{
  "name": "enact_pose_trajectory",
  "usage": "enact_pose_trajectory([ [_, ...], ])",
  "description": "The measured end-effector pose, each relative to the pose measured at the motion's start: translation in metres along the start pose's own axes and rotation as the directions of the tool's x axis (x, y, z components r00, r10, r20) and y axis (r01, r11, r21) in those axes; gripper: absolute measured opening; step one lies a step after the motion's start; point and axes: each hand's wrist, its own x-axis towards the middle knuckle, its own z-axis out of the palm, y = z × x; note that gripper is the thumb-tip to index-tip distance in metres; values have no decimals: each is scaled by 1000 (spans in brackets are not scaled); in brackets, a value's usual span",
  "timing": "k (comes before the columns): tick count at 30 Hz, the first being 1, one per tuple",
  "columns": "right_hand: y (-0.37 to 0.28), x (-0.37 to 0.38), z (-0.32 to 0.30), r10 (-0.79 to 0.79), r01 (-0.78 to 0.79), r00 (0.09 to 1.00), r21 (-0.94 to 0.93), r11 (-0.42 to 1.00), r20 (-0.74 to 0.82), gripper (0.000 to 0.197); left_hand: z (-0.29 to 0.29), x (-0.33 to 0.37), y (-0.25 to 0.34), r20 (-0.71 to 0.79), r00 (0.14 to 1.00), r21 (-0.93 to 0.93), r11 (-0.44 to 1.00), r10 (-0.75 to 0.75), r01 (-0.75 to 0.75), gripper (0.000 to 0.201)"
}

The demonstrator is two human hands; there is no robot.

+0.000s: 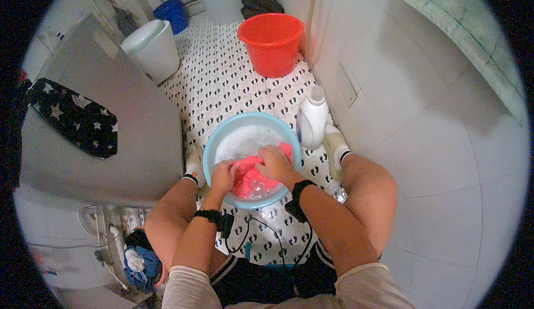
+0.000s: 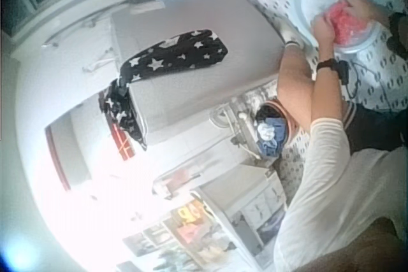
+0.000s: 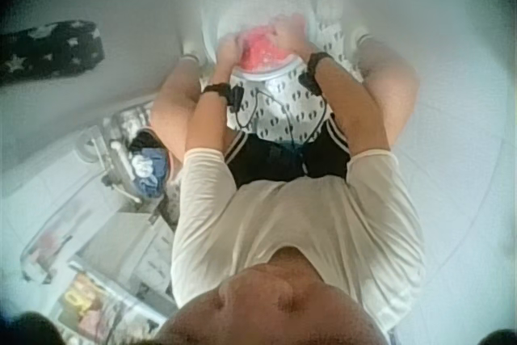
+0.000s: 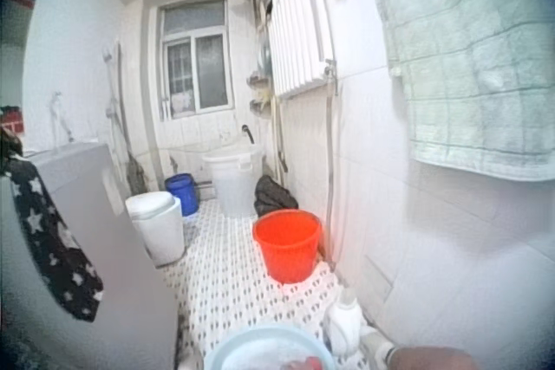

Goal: The person washes a pink garment in a basin of soapy water by hand, scrubbing and squeezing the fabric.

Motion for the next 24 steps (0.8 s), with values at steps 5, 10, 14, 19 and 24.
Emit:
enact_pose_trajectory([
  [5,-45,20,-39,161,-191,972,179,965,172,34,-25,13,-7,-146,987,-368,923,65,-115,20],
  [10,-64,23,-73,-143,136,989,148,980,37,44,-71,12,67,-7,971,-613,766,237,-192,17],
  [14,-69,31,-84,-108,95,988,120,988,110,34,-91,12,77,22,962,-637,745,272,-196,25],
  [19,-89,40,-104,-118,91,986,208,974,122,17,-89,14,57,282,946,-480,877,161,-6,56],
  [24,-107,43,-122,-166,167,986,267,949,-27,15,-60,4,50,146,954,-671,735,263,-100,63],
])
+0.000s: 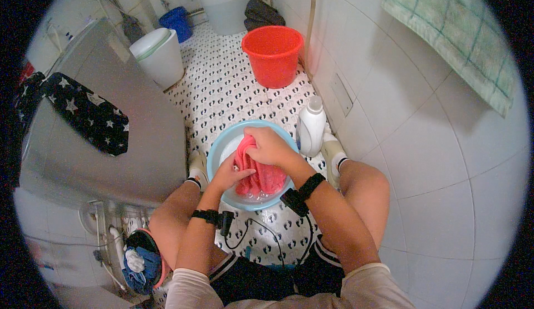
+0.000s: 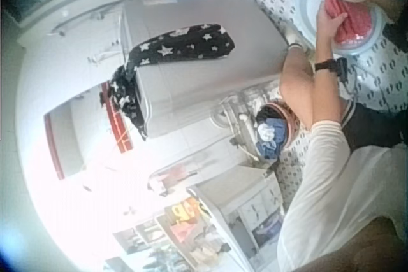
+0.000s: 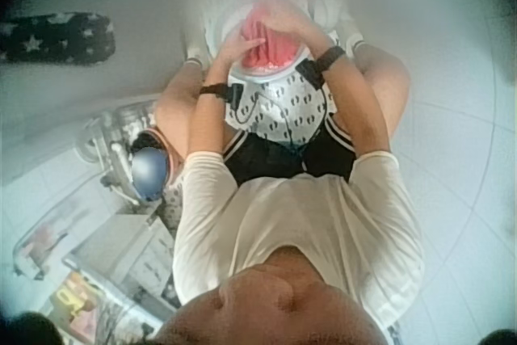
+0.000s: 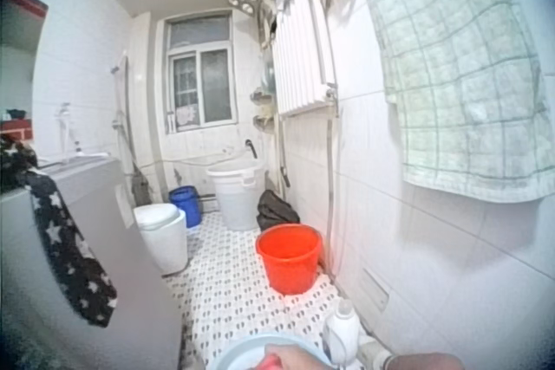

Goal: The person washes a pink garment in a basin of soapy water by hand, scrubbing and squeezing the fabric.

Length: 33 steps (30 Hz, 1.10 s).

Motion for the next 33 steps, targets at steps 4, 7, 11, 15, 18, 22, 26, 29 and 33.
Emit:
enact_pose_trajectory([
  [4,-23,1,-14,57,-50,994,75,996,-96,14,-1,-5,-11,-15,994,63,992,-111,112,59],
  [7,-21,-1,-23,33,-9,972,102,995,-233,15,-8,-3,3,-31,988,48,987,-154,155,49],
  [11,-21,-4,-30,13,30,950,133,991,-311,17,-21,-4,32,-55,981,-9,983,-183,183,42],
  [15,-16,-9,-46,81,-38,933,126,991,-350,19,-37,-8,52,-24,982,-127,975,-187,182,39],
  [18,-14,-14,-59,119,-91,933,96,991,-339,23,-43,-7,57,-162,984,-58,996,-71,62,30],
  [22,-7,-21,-69,190,-191,982,-82,978,-15,32,-48,2,81,-294,951,-58,991,97,-119,15],
  [26,11,-27,-43,21,-19,984,-13,1000,177,53,-41,12,117,-262,954,-65,983,147,-169,12],
  [29,4,-18,-21,160,-162,961,-9,987,227,51,-38,18,123,-237,956,-57,980,172,-190,12],
  [33,11,-15,-11,201,-198,973,-38,979,113,32,-39,18,121,-203,966,10,987,158,-159,13],
])
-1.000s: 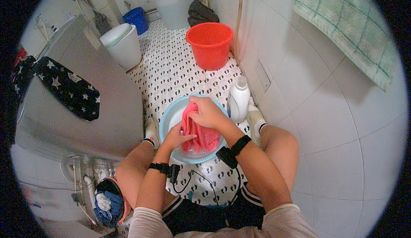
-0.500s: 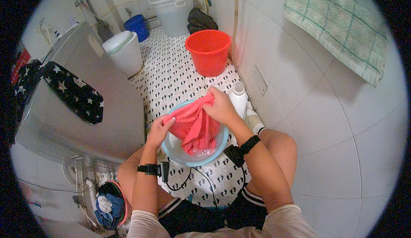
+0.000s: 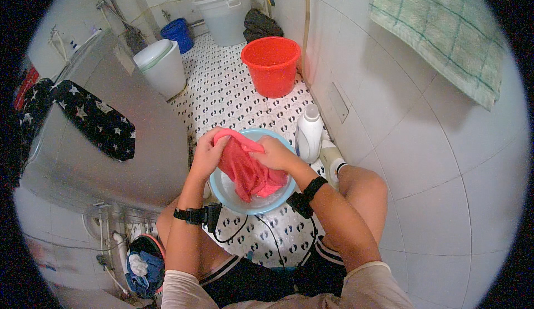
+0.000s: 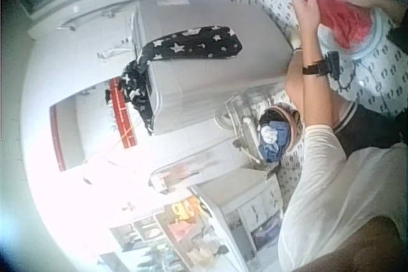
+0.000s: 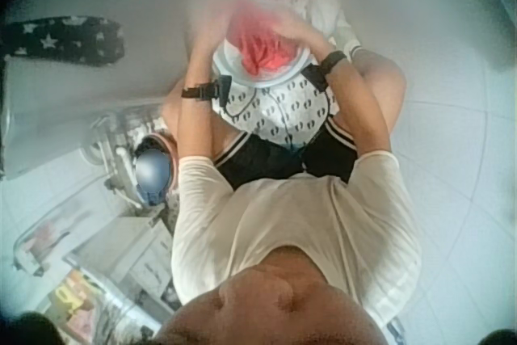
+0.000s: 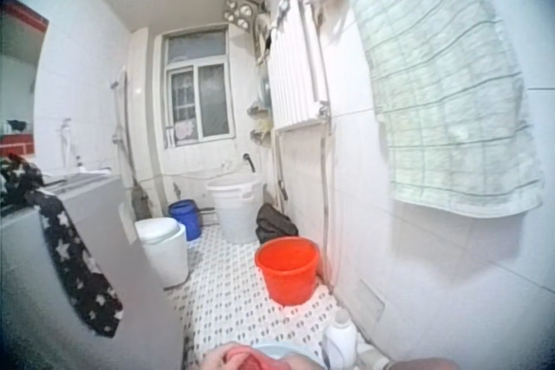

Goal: The person washes a pink garment in a basin of soapy water by hand, scrubbing and squeezing the fabric.

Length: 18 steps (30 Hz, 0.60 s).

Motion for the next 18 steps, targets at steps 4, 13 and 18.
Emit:
enact_pose_trajectory([
  [4,16,8,-6,-51,90,985,237,967,-167,27,-13,-2,-24,5,997,196,978,-78,76,20],
  [13,-1,-7,-23,-40,62,992,-188,980,122,33,-28,-11,-44,251,901,522,833,-355,182,41],
  [18,28,-11,-6,77,130,922,-494,860,379,55,-26,-19,-72,508,790,594,804,-344,-32,41],
])
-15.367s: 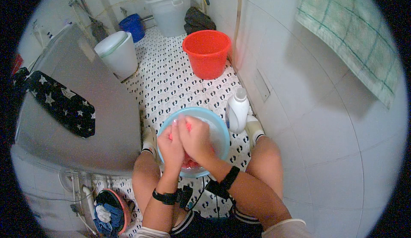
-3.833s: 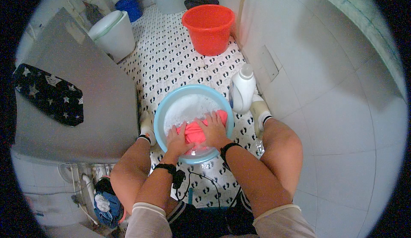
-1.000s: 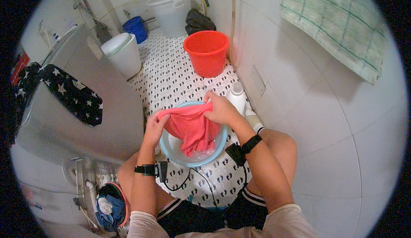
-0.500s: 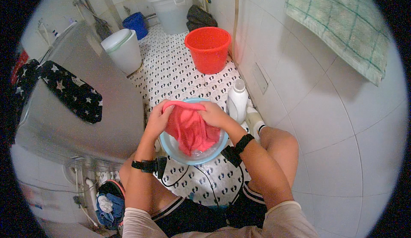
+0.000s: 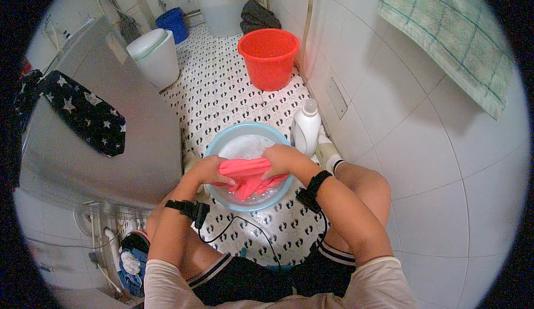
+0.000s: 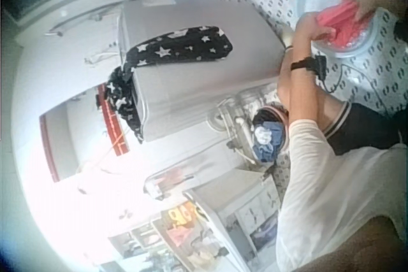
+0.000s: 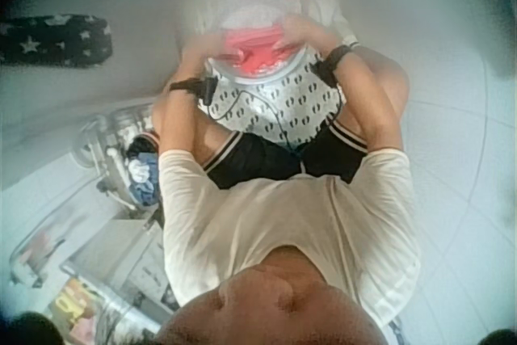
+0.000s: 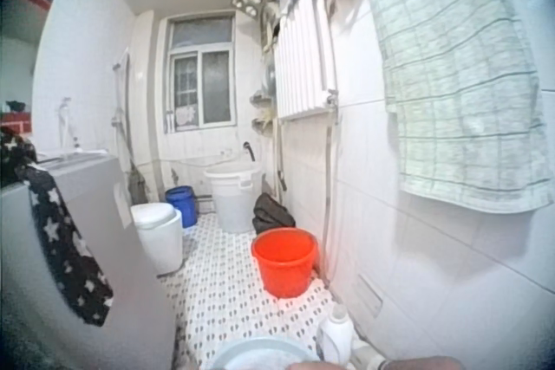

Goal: The person washes a pink garment in a basin of soapy water by hand, scrubbing and squeezing the fabric.

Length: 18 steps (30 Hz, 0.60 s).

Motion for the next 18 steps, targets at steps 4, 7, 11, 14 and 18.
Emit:
enact_pose_trajectory([
  [4,14,14,34,160,-165,973,19,986,164,48,34,19,-25,-24,981,187,963,-195,196,34],
  [7,31,18,52,45,-49,997,51,998,69,43,40,23,-34,-60,981,188,963,-186,194,31],
  [11,31,18,48,33,43,984,419,907,-173,38,39,31,-55,-279,960,-150,987,12,-56,26],
  [14,9,7,28,52,62,974,481,874,-220,37,24,22,-46,-308,950,-406,911,-56,-78,19],
  [18,-9,-11,-8,63,-23,980,211,977,-188,43,3,11,-25,-299,928,-579,816,-223,10,10],
])
